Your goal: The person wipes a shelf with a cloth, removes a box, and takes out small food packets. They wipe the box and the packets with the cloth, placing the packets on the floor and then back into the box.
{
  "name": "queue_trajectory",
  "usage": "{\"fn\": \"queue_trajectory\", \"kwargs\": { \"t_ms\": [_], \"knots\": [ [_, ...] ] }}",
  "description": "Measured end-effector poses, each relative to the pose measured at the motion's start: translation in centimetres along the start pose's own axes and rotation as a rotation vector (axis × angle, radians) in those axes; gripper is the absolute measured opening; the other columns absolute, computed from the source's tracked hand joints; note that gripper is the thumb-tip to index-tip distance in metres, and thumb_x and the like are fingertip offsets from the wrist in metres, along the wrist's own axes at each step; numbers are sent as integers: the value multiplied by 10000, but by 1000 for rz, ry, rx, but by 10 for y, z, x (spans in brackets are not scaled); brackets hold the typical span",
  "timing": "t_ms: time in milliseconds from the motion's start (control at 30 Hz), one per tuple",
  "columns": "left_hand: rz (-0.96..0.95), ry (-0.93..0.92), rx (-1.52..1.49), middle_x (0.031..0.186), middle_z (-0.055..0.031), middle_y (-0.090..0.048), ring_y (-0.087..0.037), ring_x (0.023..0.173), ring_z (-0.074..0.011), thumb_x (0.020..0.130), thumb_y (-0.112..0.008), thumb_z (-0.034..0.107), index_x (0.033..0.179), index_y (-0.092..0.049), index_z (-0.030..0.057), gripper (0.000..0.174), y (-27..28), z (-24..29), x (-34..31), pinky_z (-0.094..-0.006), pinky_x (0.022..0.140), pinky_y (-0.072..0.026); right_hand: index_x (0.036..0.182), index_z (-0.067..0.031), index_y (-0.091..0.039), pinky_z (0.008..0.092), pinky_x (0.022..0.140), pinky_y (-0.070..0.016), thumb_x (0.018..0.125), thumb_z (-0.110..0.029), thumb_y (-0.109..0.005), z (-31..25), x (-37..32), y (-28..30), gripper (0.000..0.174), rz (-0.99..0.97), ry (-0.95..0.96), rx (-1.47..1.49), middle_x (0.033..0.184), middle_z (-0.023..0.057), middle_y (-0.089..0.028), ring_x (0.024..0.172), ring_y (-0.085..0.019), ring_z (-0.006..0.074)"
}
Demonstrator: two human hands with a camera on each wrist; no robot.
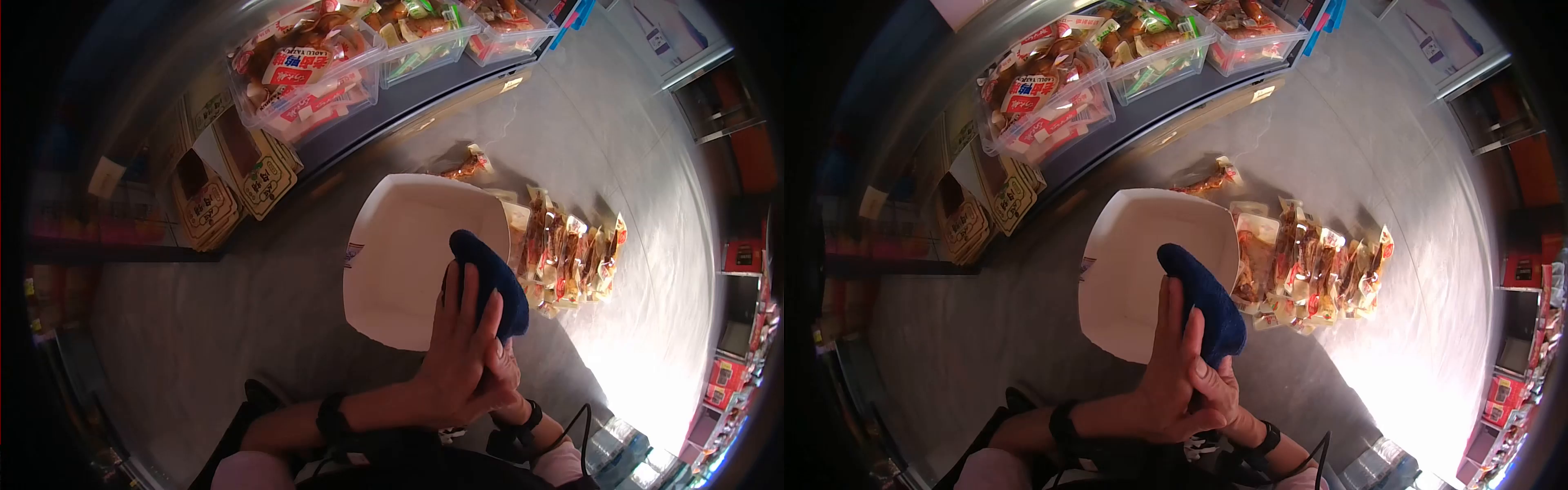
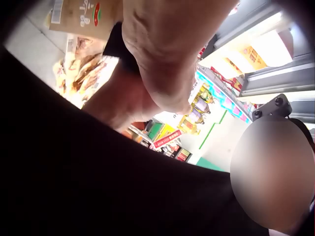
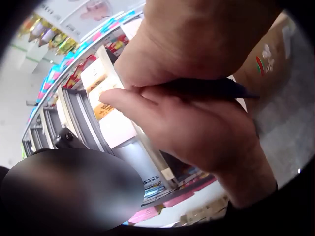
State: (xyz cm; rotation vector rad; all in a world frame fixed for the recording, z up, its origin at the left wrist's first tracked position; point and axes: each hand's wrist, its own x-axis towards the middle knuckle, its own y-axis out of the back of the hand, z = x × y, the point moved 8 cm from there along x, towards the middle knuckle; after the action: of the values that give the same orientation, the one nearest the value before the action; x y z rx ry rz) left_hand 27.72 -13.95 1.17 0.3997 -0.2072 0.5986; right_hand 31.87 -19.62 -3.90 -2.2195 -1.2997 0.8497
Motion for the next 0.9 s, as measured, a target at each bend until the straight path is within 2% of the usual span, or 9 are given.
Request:
{"fn": "queue_trajectory", "kwargs": {
  "t_ms": [100, 167, 267, 333, 400, 467, 533, 633, 900],
  "knots": [
    [-22, 3, -41, 1392, -375, 32, 41, 1301, -523, 864, -450, 482, 1385, -44, -60, 854, -4, -18, -7, -556, 1043, -46, 1344, -85, -316, 290, 1029, -273, 920, -210, -497, 12, 13, 15, 478, 195, -125, 56, 1326, 42, -406, 1211, -385, 145],
    [-63, 4, -90, 1391, -376, 35, 43, 1303, -519, 855, -475, 469, 1387, -42, -54, 863, -6, -20, -11, -555, 1045, -45, 1309, -71, -352, 275, 992, -321, 935, -205, -467, -4, 24, 5, 414, 78, 73, -97, 1289, 46, -442, 1172, -422, 132],
    [-92, -7, -103, 1414, -337, -28, -29, 1335, -454, 868, -491, 394, 1391, -133, -30, 762, 2, -15, -18, -513, 1055, -125, 1309, -27, -338, 301, 964, -372, 946, -256, -431, -12, 43, 7, 439, 241, -75, 76, 1274, 88, -449, 1147, -455, 162],
    [-313, 11, -66, 1424, -261, -173, -184, 1328, -398, 903, -478, 247, 1359, -274, -12, 563, 15, -9, -17, -439, 1045, -233, 1321, -15, -317, 314, 968, -371, 947, -301, -408, -29, 57, -9, 479, 173, -6, 117, 1272, 101, -449, 1148, -457, 181],
    [-10, 21, 56, 1305, -215, -404, -424, 1204, -282, 884, -481, 60, 1237, -443, -20, 364, 64, -7, -12, -331, 959, -361, 1342, 3, -282, 361, 997, -344, 945, -389, -348, -45, 63, -19, 561, 64, 107, 162, 1299, 124, -426, 1173, -445, 226],
    [470, 234, 229, 1118, -131, -526, -525, 1017, -193, 858, -499, -14, 1147, -486, -6, 290, 116, -40, -30, -282, 843, -426, 1351, 5, -271, 412, 1022, -318, 942, -434, -313, -56, 63, -16, 601, -31, 184, 180, 1318, 140, -412, 1195, -429, 265],
    [598, 374, 242, 980, -71, -541, -534, 901, -129, 865, -532, 35, 1051, -510, 5, 190, 147, -77, -30, -270, 766, -446, 1343, 13, -277, 401, 997, -343, 935, -422, -346, -54, 60, -11, 601, 1, 181, 174, 1287, 152, -433, 1168, -449, 265],
    [531, 564, 135, 886, -76, -545, -544, 741, -126, 792, -594, 36, 964, -511, 14, 193, 155, -108, -31, -250, 628, -459, 1328, 24, -294, 387, 962, -377, 927, -399, -387, -46, 59, -8, 591, 36, 152, 171, 1239, 176, -466, 1126, -480, 268],
    [276, 676, 231, 747, -52, -589, -584, 640, -117, 765, -642, 92, 910, -525, 10, 203, 139, -131, -26, -261, 565, -473, 1287, 38, -338, 362, 911, -423, 920, -341, -423, -33, 57, -3, 534, 103, 104, 119, 1160, 207, -520, 1055, -531, 270]
  ]
}}
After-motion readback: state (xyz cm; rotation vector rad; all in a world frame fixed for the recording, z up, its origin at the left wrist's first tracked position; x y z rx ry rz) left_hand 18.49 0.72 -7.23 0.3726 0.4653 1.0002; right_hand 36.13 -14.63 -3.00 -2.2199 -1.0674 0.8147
